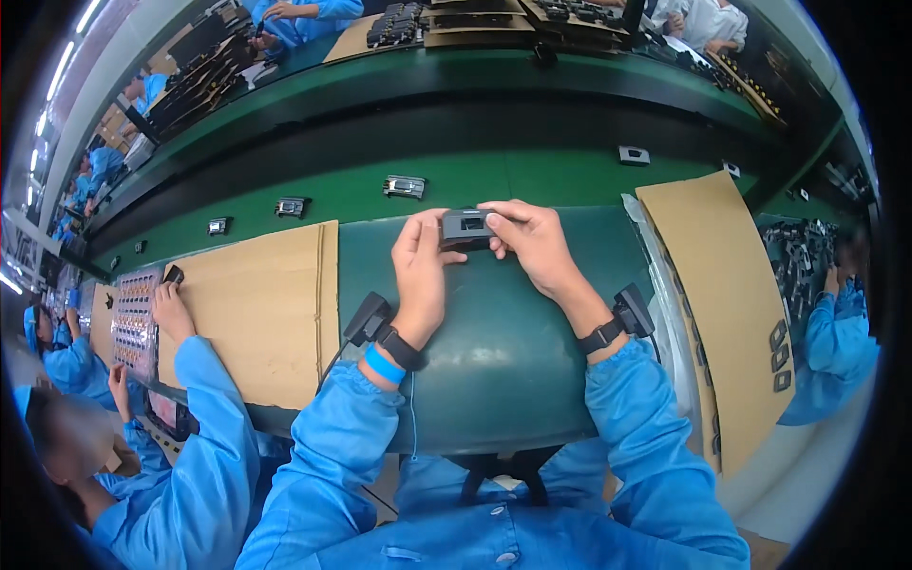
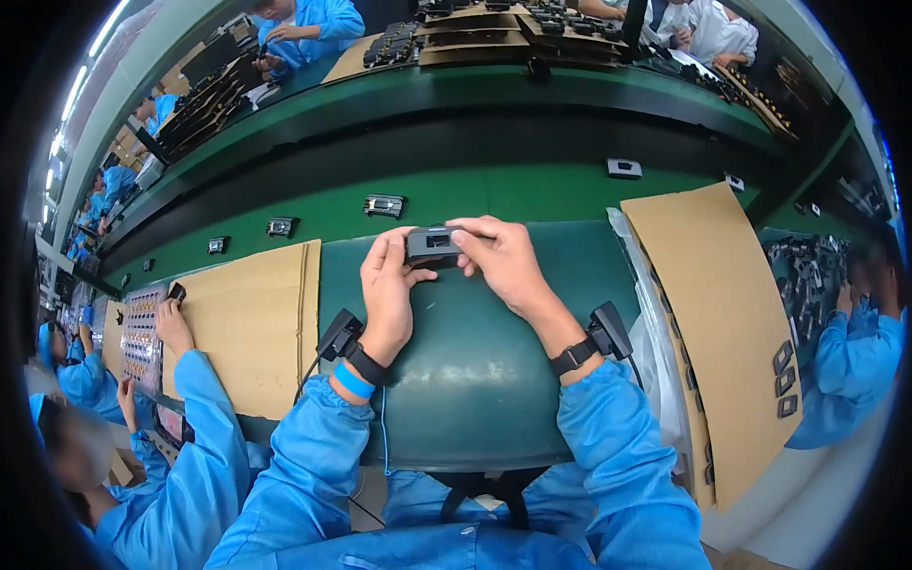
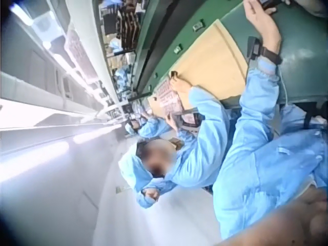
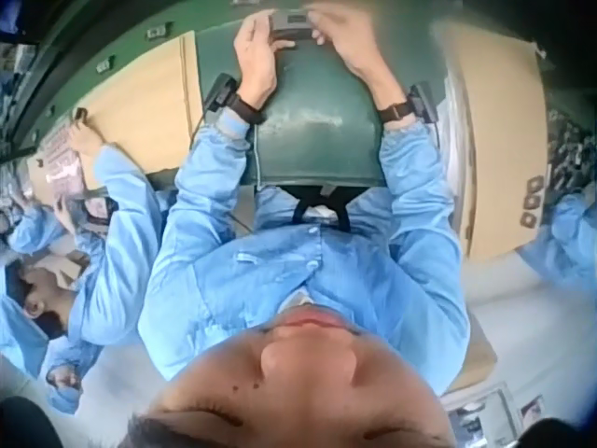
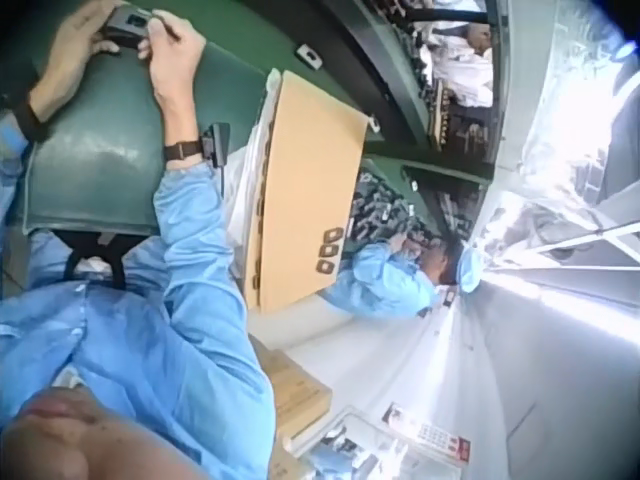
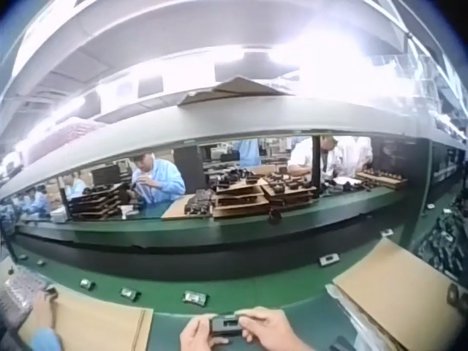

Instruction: Assembling small electronic components and housings on a production line.

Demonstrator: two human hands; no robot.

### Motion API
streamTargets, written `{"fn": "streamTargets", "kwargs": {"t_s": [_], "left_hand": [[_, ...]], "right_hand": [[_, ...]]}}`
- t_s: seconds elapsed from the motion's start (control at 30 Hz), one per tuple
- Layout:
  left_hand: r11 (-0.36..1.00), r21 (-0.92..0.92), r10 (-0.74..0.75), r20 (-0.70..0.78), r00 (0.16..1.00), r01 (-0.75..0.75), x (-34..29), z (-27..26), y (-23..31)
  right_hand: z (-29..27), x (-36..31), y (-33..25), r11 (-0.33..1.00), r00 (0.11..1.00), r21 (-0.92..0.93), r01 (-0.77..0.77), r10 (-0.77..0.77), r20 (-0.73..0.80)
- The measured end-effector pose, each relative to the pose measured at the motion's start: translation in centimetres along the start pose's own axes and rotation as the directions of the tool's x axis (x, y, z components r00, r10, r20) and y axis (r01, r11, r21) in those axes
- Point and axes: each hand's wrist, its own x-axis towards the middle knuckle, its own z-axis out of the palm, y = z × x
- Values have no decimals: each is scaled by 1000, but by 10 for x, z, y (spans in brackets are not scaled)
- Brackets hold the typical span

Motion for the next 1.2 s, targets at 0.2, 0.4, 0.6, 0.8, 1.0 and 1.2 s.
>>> {"fn": "streamTargets", "kwargs": {"t_s": [0.2,0.4,0.6,0.8,1.0,1.2], "left_hand": [[997,78,26,36,999,-29,-5,7,6],[992,124,13,96,995,-25,-8,10,14],[996,92,0,138,990,-13,-6,14,13],[996,50,-74,139,988,68,0,1,9],[992,91,-96,130,987,84,-1,2,11],[994,58,-93,59,994,89,2,14,-1]], "right_hand": [[3,-4,4,998,999,-56,41,-42,-24],[5,-1,4,992,990,-105,69,-81,-113],[3,1,11,961,961,-204,185,-221,-168],[7,-3,7,968,976,-188,168,-190,-108],[4,1,10,952,980,-276,131,-166,-110],[-86,74,2,889,879,-457,-7,-212,-427]]}}
